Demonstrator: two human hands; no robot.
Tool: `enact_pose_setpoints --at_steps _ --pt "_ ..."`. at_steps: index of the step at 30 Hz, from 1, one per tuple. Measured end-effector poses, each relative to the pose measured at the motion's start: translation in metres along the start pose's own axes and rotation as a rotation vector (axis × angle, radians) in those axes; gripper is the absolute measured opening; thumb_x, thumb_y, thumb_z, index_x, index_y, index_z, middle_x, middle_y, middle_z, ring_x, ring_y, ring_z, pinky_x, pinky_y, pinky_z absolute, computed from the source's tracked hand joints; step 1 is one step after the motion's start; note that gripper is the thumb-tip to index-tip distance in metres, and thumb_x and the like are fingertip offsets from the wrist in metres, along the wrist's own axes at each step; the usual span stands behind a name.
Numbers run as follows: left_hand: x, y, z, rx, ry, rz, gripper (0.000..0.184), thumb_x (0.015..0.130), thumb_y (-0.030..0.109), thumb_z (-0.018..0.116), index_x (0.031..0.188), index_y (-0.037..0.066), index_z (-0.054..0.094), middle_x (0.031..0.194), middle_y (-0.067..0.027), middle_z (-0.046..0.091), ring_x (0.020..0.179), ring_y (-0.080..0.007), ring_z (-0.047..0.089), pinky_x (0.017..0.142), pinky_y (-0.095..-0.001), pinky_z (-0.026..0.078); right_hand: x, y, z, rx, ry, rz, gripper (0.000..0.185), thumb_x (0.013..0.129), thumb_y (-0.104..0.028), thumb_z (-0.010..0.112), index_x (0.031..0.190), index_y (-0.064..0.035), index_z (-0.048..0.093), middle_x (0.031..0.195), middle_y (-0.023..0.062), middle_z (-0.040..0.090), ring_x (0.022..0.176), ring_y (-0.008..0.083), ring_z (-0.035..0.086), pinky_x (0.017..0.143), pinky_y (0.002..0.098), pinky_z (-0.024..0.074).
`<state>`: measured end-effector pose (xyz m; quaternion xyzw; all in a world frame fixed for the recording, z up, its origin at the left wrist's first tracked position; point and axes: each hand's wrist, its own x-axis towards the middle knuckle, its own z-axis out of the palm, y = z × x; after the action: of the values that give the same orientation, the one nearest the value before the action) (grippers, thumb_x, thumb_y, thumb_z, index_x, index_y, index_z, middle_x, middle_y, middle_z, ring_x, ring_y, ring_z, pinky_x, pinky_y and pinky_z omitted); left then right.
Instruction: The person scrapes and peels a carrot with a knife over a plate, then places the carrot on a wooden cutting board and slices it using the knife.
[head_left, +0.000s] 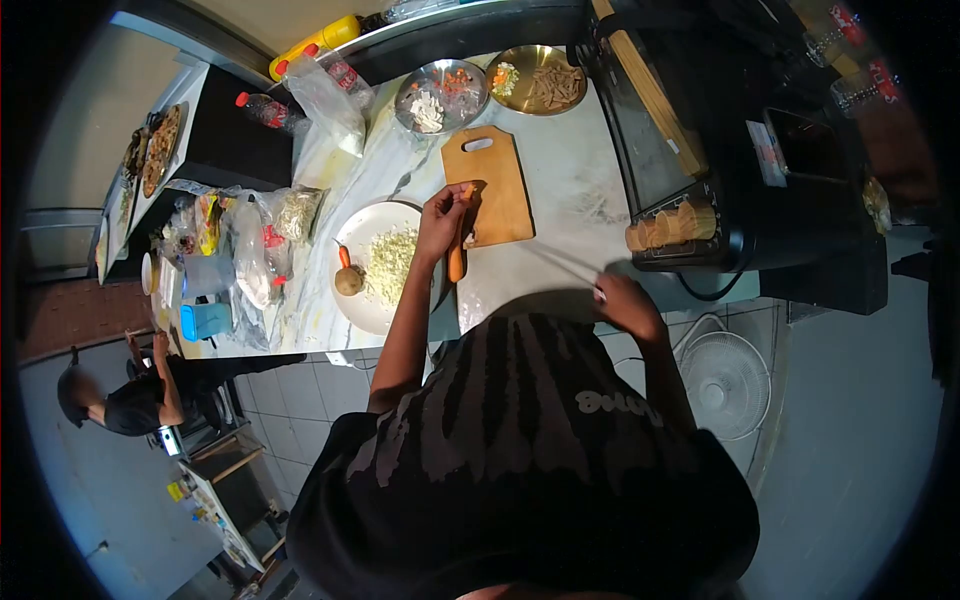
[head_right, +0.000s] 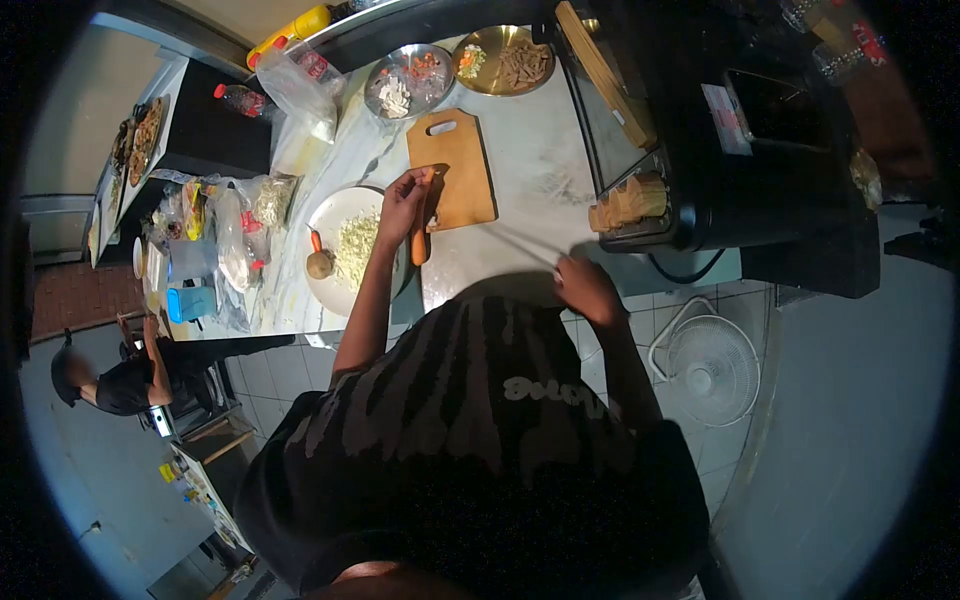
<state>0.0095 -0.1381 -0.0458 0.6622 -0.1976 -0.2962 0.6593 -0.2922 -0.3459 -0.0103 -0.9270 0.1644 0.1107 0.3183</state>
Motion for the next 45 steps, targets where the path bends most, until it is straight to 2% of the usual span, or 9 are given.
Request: enact_pose_setpoints --at_steps 6,12,15,16,19,25,35,40,45 --pt "0.004 0.010 0.007 0.154 0.075 -0.046 0.022 0.094 0.008 0.063 0.113 -0.002 0.066 0.108 -0.0080 0.067 0.096 -0.0114 0.061 0.084 -0.0247 0.048 0.002 -0.029 0.015 0.346 0.305 -0.012 0.022 0.082 -0.014 0.070 0.091 -0.0029 0.054 0.083 0.0177 0.065 0.081 0.0399 0.065 0.071 0.0460 0.0514" --pt "0.044 0.029 0.001 1.028 0.179 0.602 0.023 0.086 0.019 0.069 0.103 0.003 0.072 0.132 -0.0237 0.056 0.122 -0.0374 0.053 0.115 -0.0483 0.026 0.104 -0.076 0.052 0.502 0.564 0.023 0.040 0.073 -0.021 0.082 0.089 -0.0028 0.050 0.076 0.0127 0.057 0.078 0.0376 0.060 0.066 0.0483 0.0475" --pt "0.052 0.061 0.002 0.742 -0.125 0.132 0.019 0.089 0.017 0.069 0.098 0.000 0.068 0.102 -0.0149 0.067 0.091 -0.0216 0.066 0.080 -0.0321 0.052 0.120 -0.096 0.047 0.302 0.630 -0.051 0.043 0.070 -0.024 0.084 0.087 -0.0049 0.050 0.079 0.0113 0.057 0.083 0.0378 0.058 0.071 0.0493 0.0466" --pt "0.069 0.042 0.001 0.684 0.014 0.466 0.018 0.087 0.017 0.070 0.094 0.000 0.067 0.087 -0.0085 0.067 0.079 -0.0153 0.065 0.074 -0.0305 0.051 0.119 -0.098 0.042 0.223 0.652 -0.130 0.042 0.070 -0.024 0.083 0.087 -0.0059 0.050 0.081 0.0119 0.057 0.085 0.0382 0.057 0.079 0.0496 0.0442" --pt "0.085 0.023 -0.013 0.817 -0.189 0.262 0.020 0.083 0.020 0.071 0.093 0.003 0.068 0.092 -0.0139 0.069 0.076 -0.0285 0.066 0.073 -0.0369 0.052 0.120 -0.097 0.041 0.107 0.688 -0.159 0.041 0.069 -0.023 0.082 0.088 -0.0053 0.050 0.081 0.0121 0.057 0.085 0.0370 0.056 0.083 0.0482 0.0421" --pt "0.019 0.029 0.025 1.065 0.124 0.248 0.025 0.086 0.025 0.069 0.104 0.008 0.071 0.113 -0.0204 0.060 0.097 -0.0434 0.056 0.084 -0.0489 0.049 0.123 -0.077 0.039 0.077 0.666 -0.079 0.039 0.072 -0.028 0.080 0.085 -0.0042 0.051 0.087 0.0140 0.057 0.090 0.0353 0.054 0.084 0.0480 0.0426" --pt "-0.058 0.019 0.018 0.701 0.154 0.115 0.021 0.096 0.025 0.061 0.106 0.008 0.064 0.097 -0.0151 0.065 0.086 -0.0346 0.063 0.074 -0.0422 0.050 0.125 -0.069 0.022 -0.241 0.608 -0.160 0.044 0.074 -0.028 0.080 0.105 -0.0038 0.060 0.128 0.0076 0.055 0.122 0.0298 0.049 0.091 0.0406 0.0510" --pt "-0.063 0.048 0.000 0.219 -0.074 -0.103 0.025 0.103 0.026 0.054 0.113 0.004 0.062 0.081 0.0018 0.061 0.071 -0.0036 0.051 0.061 -0.0238 0.041 0.144 -0.056 0.001 -0.202 0.505 -0.405 0.049 0.070 -0.021 0.081 0.111 -0.0031 0.060 0.125 0.0084 0.061 0.118 0.0285 0.054 0.093 0.0396 0.0500" --pt "-0.066 0.084 0.020 0.353 -0.123 -0.087 0.026 0.100 0.023 0.061 0.112 0.003 0.071 0.073 0.0031 0.059 0.069 -0.0049 0.051 0.062 -0.0232 0.040 0.148 -0.049 -0.002 -0.168 0.490 -0.537 0.048 0.069 -0.008 0.075 0.114 -0.0031 0.060 0.117 0.0102 0.065 0.108 0.0296 0.062 0.088 0.0376 0.0530"
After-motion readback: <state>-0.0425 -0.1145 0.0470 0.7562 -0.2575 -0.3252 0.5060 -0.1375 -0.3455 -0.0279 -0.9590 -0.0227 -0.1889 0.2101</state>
